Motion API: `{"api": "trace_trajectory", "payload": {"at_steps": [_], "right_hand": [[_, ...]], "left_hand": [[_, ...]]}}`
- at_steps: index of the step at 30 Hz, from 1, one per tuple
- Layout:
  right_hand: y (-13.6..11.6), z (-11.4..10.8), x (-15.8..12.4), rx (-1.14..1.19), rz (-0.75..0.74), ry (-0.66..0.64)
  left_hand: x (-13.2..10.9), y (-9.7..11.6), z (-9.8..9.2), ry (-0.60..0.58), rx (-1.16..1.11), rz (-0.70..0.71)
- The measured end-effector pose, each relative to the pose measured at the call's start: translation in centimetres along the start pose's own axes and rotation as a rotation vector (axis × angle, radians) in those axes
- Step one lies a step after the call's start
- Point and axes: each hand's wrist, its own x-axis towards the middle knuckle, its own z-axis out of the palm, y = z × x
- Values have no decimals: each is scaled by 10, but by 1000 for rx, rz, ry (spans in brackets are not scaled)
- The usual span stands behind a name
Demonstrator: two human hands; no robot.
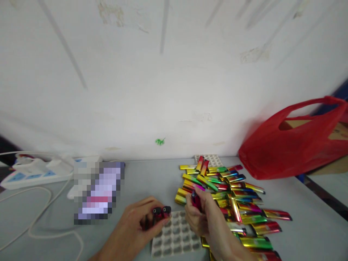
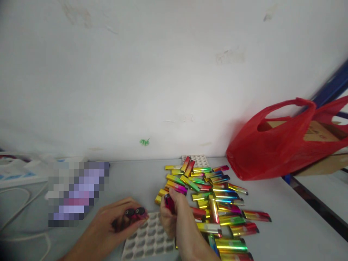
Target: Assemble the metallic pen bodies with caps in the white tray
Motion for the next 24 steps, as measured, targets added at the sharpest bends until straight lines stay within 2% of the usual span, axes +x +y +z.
{"api": "trace_trajectory", "payload": {"at_steps": [3,14,21,24], "right_hand": [[5,-8,6,-14,33,-55],[6,-15,8,-104,100,-48],[12,-12,0,-81,48,40],[12,-15,7,-94,102,-24]], "left_hand": [[0,-1,1,-3,3,-1],[0,0,1,8,3,-13],[2,0,2,18,5,8],[1,1,1,9,11,-1]]}}
